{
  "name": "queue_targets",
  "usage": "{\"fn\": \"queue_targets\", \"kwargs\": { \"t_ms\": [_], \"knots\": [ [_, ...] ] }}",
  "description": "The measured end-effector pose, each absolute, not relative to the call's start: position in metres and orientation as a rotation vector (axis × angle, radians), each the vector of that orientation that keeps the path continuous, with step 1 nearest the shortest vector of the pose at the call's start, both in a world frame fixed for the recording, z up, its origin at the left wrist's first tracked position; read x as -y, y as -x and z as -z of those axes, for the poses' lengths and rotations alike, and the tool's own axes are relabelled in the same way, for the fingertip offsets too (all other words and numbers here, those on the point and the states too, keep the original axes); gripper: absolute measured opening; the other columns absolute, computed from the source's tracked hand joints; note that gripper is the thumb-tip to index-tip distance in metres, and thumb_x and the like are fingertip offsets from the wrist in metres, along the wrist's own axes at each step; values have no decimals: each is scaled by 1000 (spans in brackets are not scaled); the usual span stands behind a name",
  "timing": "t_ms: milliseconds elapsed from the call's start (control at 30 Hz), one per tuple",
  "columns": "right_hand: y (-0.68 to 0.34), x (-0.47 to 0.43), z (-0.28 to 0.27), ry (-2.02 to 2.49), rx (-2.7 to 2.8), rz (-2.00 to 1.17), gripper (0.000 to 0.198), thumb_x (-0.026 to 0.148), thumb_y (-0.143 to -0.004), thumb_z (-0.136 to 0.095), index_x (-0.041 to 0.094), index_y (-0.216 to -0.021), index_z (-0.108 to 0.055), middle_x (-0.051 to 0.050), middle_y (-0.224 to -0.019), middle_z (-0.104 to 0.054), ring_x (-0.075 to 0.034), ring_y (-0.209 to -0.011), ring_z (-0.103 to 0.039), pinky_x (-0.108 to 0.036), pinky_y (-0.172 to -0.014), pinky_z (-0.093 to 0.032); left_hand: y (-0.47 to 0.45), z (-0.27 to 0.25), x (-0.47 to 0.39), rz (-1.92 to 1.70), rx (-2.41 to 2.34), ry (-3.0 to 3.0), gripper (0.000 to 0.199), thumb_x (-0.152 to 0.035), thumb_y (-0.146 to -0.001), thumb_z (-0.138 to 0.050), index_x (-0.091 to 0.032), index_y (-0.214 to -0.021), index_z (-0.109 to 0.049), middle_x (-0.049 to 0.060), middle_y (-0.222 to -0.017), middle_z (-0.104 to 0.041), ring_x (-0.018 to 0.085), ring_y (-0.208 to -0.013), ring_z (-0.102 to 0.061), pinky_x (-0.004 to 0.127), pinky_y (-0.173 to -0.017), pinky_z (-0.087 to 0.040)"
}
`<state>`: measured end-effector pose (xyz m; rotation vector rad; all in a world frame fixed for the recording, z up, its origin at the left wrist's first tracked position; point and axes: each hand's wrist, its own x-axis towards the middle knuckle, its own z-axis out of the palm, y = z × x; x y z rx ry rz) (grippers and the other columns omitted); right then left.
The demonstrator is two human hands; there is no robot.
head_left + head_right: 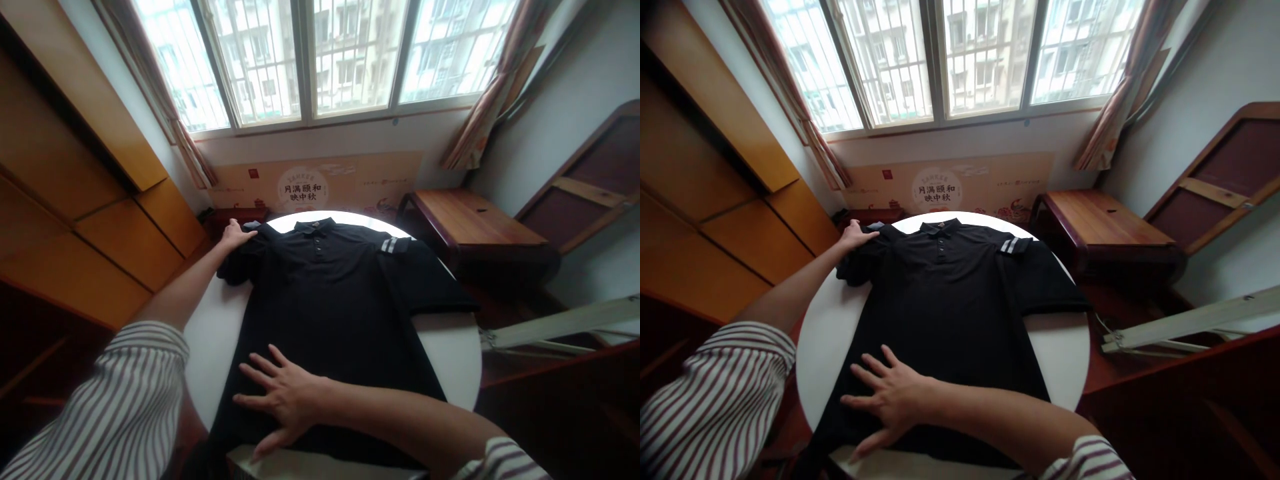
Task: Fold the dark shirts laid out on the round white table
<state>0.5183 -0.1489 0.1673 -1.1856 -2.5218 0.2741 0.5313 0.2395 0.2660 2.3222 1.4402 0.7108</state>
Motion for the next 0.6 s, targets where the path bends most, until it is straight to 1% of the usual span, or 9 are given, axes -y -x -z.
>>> {"fn": "queue_targets", "kwargs": {
  "t_ms": [100,167,233,300,333,433,467,533,600],
  "knots": [
    [-503,154,-165,1089,2593,-268,91,72,-82,-58,20,-153,-36,-19,-161,-26,-39,-149,-19,-66,-115,-17,-539,-267,-201,-798,-1407,-2662,65,-29,-82,-69,-7,-137,-42,29,-141,-44,46,-135,-37,56,-108,-33],
    [-496,155,-164,1071,2620,-242,92,71,-81,-60,18,-152,-36,-19,-161,-26,-39,-149,-19,-65,-115,-18,-546,-260,-165,-848,-1078,-2882,51,-28,-90,-56,-11,-137,-46,23,-139,-47,40,-134,-40,53,-111,-32],
    [-492,155,-165,1050,2644,-235,91,70,-81,-62,18,-151,-37,-18,-161,-27,-39,-149,-20,-64,-116,-19,-552,-243,-127,-773,-621,-2966,42,-29,-96,-46,-13,-134,-51,18,-135,-53,32,-131,-46,46,-113,-33],
    [-494,153,-172,984,2669,-298,82,67,-82,-63,18,-145,-45,-15,-157,-37,-36,-147,-28,-57,-115,-27,-555,-218,-97,-577,-253,-2968,41,-34,-99,-42,-16,-134,-54,15,-139,-54,27,-132,-47,41,-115,-33],
    [-498,151,-178,951,2656,-361,74,64,-84,-63,17,-140,-51,-13,-152,-46,-32,-143,-37,-49,-113,-34,-555,-204,-87,-457,-156,-2969,44,-38,-99,-41,-17,-136,-54,13,-143,-51,26,-136,-44,40,-116,-32],
    [-538,139,-207,1068,2415,-520,44,50,-95,-55,15,-121,-64,-9,-121,-70,-19,-110,-64,-27,-92,-48,-548,-165,-78,-146,-207,-2966,56,-51,-98,-41,-23,-146,-46,10,-157,-38,28,-146,-32,47,-118,-27],
    [-561,133,-219,1209,2260,-505,38,45,-98,-53,15,-116,-67,-8,-112,-72,-17,-98,-67,-25,-85,-49,-545,-156,-80,-91,-267,-2955,59,-53,-98,-40,-25,-149,-42,9,-160,-33,29,-148,-28,49,-119,-25],
    [-622,123,-241,1482,1916,-398,28,33,-99,-50,13,-98,-71,-6,-94,-74,-15,-82,-66,-25,-77,-48,-540,-144,-85,-72,-345,-2935,62,-56,-98,-38,-28,-154,-34,8,-162,-28,28,-150,-24,50,-120,-22],
    [-694,117,-258,1906,1424,-227,32,32,-98,-50,11,-84,-69,-6,-81,-70,-13,-72,-61,-23,-68,-45,-536,-139,-88,-103,-349,-2931,64,-57,-98,-38,-28,-155,-31,7,-163,-26,27,-150,-23,50,-120,-20]
  ]
}}
